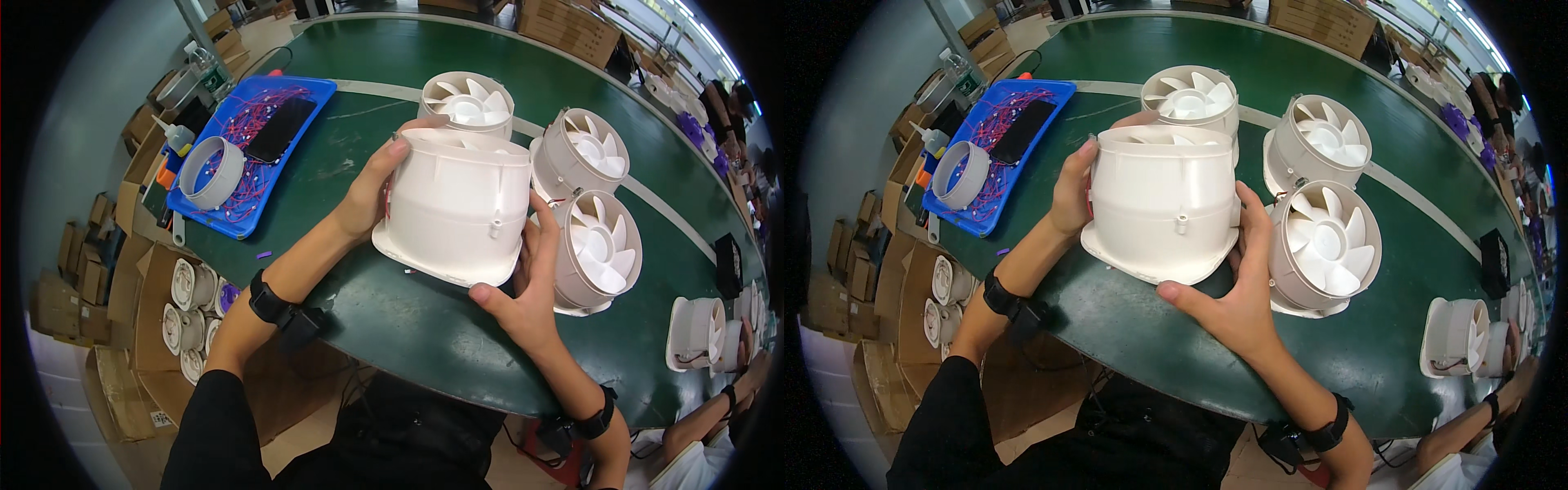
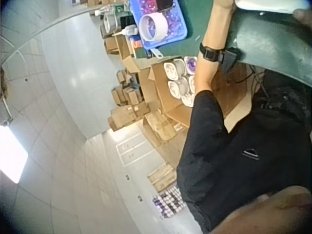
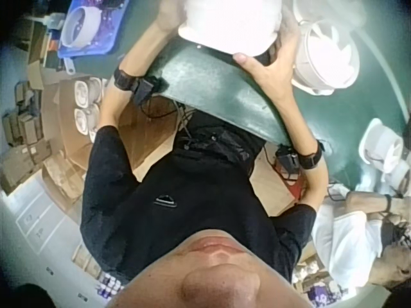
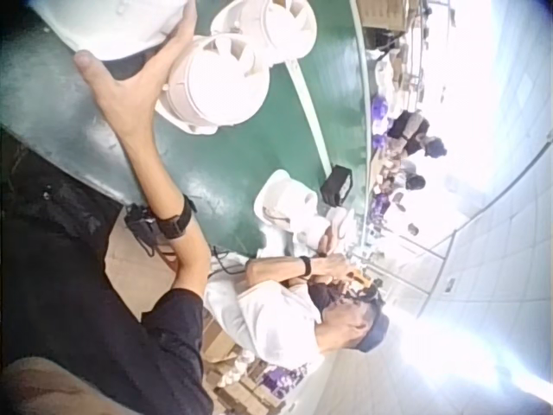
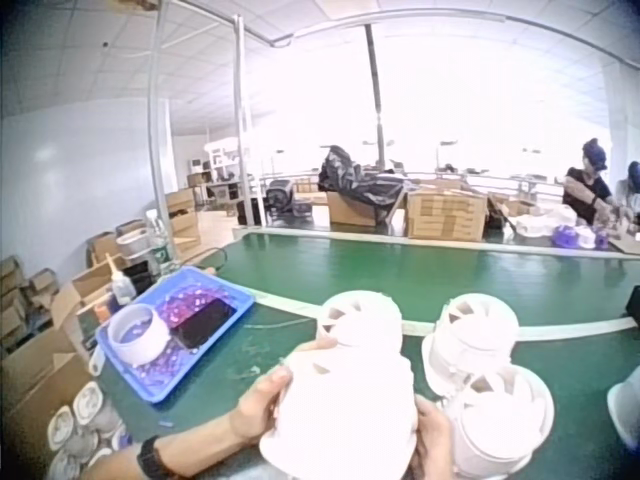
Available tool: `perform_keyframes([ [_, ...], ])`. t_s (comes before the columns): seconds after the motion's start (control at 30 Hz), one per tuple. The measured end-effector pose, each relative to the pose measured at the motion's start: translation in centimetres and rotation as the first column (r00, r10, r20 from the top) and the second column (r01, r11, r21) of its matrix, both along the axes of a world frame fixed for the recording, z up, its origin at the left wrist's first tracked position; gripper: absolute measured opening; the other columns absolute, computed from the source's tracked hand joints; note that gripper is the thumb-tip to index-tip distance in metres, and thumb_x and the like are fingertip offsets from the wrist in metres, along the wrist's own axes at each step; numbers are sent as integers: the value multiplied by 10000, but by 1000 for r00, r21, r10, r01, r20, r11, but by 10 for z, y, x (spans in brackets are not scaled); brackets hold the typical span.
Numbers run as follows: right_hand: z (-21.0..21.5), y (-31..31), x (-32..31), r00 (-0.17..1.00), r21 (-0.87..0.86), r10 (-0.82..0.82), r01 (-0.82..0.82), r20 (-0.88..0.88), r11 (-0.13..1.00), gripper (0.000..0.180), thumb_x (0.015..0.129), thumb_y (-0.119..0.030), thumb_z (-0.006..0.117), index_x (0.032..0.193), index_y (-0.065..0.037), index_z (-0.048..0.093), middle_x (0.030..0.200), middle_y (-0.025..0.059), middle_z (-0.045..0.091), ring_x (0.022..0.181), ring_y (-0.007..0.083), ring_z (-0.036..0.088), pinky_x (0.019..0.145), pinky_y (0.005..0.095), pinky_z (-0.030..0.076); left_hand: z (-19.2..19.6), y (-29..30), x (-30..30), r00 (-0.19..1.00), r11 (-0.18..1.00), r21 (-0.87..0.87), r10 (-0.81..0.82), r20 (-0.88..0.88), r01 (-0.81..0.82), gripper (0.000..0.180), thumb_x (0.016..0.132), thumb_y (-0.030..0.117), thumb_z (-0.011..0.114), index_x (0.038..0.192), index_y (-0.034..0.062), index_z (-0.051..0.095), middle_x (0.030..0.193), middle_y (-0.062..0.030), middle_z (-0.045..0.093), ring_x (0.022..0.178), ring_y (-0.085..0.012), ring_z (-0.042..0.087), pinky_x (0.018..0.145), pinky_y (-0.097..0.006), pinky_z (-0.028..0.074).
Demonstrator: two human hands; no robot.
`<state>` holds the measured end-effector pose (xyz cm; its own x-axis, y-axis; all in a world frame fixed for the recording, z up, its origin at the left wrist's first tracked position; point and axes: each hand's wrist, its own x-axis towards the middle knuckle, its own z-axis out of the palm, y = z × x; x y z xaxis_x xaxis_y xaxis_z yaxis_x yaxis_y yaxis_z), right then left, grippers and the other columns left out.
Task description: The person repeatedly picks up white plastic fan housings from a cardboard box, rotates them to inspect the interior and exterior, and places them back into the box. The person handles the fan units one at a time on a green workbench in a factory setting.
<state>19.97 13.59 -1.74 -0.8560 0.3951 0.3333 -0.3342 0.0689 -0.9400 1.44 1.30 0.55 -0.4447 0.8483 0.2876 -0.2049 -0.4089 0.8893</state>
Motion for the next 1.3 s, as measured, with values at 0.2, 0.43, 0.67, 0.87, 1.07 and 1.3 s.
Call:
perform_keyframes([
  [0.2,-1,0,1,1000,0,-7,7,16,1000,1125,644,-248,861,1462,-42,117,1402,205,313,1316,309,379,1078,429,353,-1,0,0,1000,1000,-4,-4,-1,4,649,957,446,411,1424,4,326,1356,-186,467,1260,-252,467,1070,-355,362],
  [0.43,-1,0,1,1000,-21,-6,6,10,1000,1120,645,-257,863,1457,-42,122,1384,203,321,1306,304,388,1065,426,373,-1,1,-1,1000,1000,-12,0,-28,0,646,951,436,390,1430,8,323,1359,-184,469,1260,-252,465,1070,-360,358],
  [0.67,3,0,1,1000,-62,17,-17,-2,998,1142,636,-269,868,1461,-41,112,1385,200,327,1300,303,397,1062,417,373,3,-1,-2,994,996,38,-87,65,84,701,943,468,361,1457,-2,286,1417,-182,426,1310,-259,426,1103,-365,320],
  [0.87,4,-2,7,982,-311,187,-179,-4,934,1220,666,-627,756,1485,-52,58,1403,207,338,1316,283,390,1056,404,371,3,-4,-6,992,991,51,-127,23,126,800,917,560,395,1450,-28,290,1432,-183,411,1316,-261,427,1109,-378,321],
  [1.07,2,-8,15,889,-607,459,-366,-2,706,1136,711,-832,528,1498,-102,154,1469,151,321,1310,338,404,1048,525,365,-24,-21,-17,940,976,84,-217,263,201,870,861,669,490,1403,-4,388,1351,-172,509,1208,-257,545,1040,-384,434],
  [1.3,-11,0,8,906,-750,407,-348,-116,563,917,863,-748,382,1470,-71,261,1441,179,376,1302,374,412,1066,547,344,-3,-13,2,977,999,-46,9,211,1,736,887,563,504,1378,23,410,1304,-158,524,1180,-240,548,1010,-375,453],
])
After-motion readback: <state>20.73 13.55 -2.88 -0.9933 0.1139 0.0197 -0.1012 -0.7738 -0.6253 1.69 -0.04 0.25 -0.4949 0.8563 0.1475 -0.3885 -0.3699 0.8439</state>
